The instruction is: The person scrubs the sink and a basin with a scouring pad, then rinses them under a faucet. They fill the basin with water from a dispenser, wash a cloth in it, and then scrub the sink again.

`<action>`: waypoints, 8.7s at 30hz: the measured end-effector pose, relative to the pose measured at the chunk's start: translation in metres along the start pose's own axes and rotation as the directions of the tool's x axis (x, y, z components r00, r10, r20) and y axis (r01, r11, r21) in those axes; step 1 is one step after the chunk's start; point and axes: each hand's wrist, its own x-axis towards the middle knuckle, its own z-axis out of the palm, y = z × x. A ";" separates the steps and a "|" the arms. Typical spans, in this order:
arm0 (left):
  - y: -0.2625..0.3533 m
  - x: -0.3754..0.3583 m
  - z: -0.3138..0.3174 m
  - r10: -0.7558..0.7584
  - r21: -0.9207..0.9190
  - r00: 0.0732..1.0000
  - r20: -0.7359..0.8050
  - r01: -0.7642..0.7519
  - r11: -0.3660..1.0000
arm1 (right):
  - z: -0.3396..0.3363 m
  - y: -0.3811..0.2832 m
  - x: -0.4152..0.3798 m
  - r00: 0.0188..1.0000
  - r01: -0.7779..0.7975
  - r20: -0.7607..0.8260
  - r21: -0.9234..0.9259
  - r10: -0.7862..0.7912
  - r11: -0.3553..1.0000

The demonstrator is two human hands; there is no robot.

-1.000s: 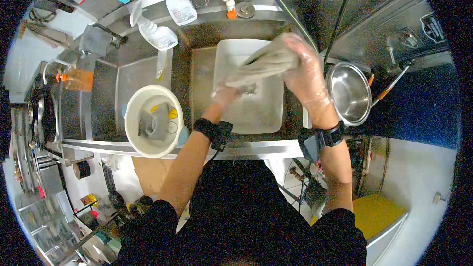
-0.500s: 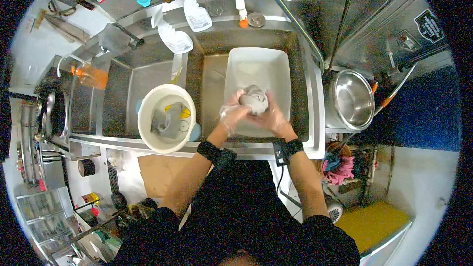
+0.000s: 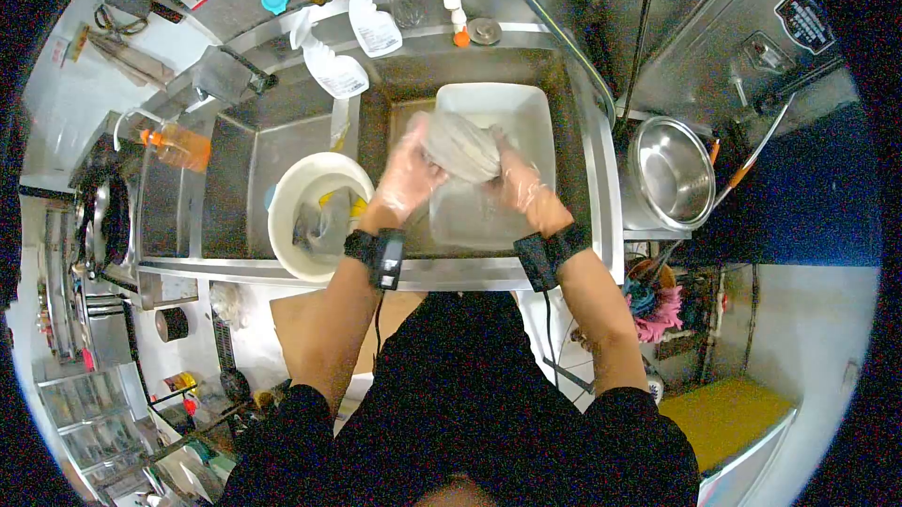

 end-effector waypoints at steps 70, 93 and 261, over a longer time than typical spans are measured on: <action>-0.047 0.009 -0.051 0.659 0.979 0.749 -0.060 -0.086 0.187 | 0.022 0.016 -0.007 0.968 -0.157 0.202 0.015 0.151 0.987; 0.139 -0.249 -0.236 0.696 0.749 0.691 -0.197 -0.352 0.561 | 0.371 0.113 -0.018 0.720 0.588 0.661 -0.420 -0.211 0.691; 0.288 0.054 -0.670 0.650 0.940 0.742 0.164 0.084 -0.332 | 0.362 0.273 0.091 0.900 -0.001 -0.017 -0.999 -0.436 0.036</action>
